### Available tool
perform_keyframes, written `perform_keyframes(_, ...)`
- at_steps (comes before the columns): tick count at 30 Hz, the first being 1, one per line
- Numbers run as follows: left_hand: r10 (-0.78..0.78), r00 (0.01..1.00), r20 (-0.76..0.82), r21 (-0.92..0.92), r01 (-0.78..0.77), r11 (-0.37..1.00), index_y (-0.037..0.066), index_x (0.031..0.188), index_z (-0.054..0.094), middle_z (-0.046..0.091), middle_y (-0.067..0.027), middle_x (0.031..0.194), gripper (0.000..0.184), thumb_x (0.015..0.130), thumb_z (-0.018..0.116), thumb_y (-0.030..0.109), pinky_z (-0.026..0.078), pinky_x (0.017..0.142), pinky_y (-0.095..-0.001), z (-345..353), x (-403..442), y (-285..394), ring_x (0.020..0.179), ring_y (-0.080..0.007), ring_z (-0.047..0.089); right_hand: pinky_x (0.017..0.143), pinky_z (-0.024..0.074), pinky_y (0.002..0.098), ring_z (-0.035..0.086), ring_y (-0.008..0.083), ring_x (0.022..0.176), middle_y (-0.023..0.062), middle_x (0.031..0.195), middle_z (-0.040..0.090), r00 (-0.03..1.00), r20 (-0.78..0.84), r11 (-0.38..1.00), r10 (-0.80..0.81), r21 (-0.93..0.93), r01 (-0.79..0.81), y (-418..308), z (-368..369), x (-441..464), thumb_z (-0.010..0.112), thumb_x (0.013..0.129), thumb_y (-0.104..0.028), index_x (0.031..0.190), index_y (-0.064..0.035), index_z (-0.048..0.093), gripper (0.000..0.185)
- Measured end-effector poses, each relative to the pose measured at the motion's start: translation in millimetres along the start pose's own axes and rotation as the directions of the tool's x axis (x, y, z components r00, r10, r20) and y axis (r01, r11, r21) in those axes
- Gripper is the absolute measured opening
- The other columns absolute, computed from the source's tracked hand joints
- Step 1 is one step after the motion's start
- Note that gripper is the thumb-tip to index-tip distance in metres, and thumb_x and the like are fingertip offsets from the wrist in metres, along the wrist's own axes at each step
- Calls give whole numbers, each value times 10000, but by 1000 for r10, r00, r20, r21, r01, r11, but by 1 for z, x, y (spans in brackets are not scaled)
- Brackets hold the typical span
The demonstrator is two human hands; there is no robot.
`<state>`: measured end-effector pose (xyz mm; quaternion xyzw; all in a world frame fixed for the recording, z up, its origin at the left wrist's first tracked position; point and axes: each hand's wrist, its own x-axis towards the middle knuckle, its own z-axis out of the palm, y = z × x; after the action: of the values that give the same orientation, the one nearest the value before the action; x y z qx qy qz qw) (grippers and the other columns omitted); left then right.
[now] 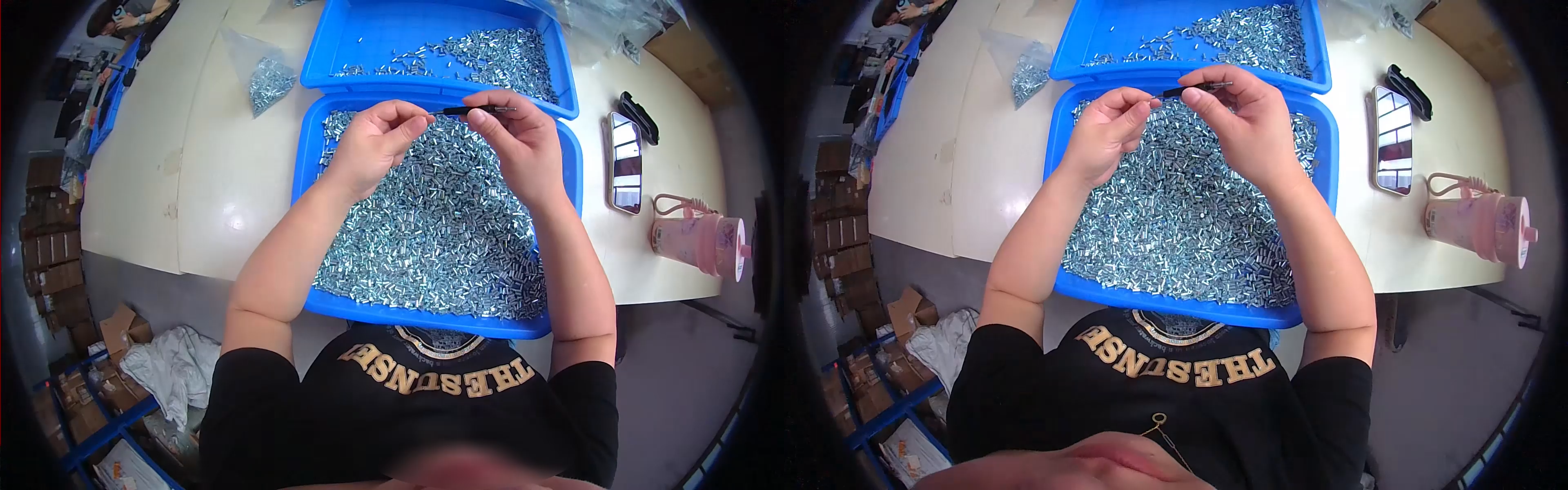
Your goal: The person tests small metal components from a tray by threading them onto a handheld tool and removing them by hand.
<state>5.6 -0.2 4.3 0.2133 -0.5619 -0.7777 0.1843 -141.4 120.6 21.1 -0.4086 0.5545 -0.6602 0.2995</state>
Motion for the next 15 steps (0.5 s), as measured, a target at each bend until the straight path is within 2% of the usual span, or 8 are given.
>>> perform_keyframes(5,50,999,-17,2,-50,999,42,929,609,483,62,664,162,862,592,188,251,427,-156,-3,0,-3,504,-4,343,663,454,205,563,72,747,10,820,619,998,56,999,-30,-16,31,3,0,0,618,832,-120,956,-19,613,160)
perform_keyframes(8,-34,999,28,-84,36,996,45,917,625,513,52,688,140,853,603,167,258,427,-159,-7,0,-2,502,-5,350,691,462,217,573,85,768,19,846,622,996,84,999,-7,-52,11,4,-1,0,615,834,-121,952,-14,610,159)
perform_keyframes(11,-8,1000,-4,-4,8,1000,43,898,647,537,49,706,116,834,624,138,297,455,-171,-5,-1,-2,528,-20,388,672,457,212,569,80,747,19,822,625,997,74,998,-12,-58,16,4,-1,0,625,828,-135,946,-7,608,175)
perform_keyframes(13,154,985,-73,162,-141,977,38,879,665,555,45,717,104,802,654,107,341,503,-184,-2,0,-3,569,-38,429,621,439,207,544,71,694,10,782,615,992,64,955,105,-285,-82,-3,-3,1,633,826,-174,925,1,600,204)
perform_keyframes(14,155,985,-73,162,-141,977,38,879,665,555,45,717,104,802,654,107,341,503,-184,-2,0,-3,569,-38,429,621,439,207,544,71,694,10,782,615,993,64,955,104,-285,-82,-3,-4,2,633,826,-174,925,1,600,204)
perform_keyframes(15,241,969,-61,254,-218,942,38,867,669,555,41,710,100,782,669,90,351,522,-188,-2,1,-3,585,-44,441,585,424,212,522,66,658,6,738,599,977,68,930,203,-325,-171,-3,-6,4,627,832,-192,876,0,600,200)
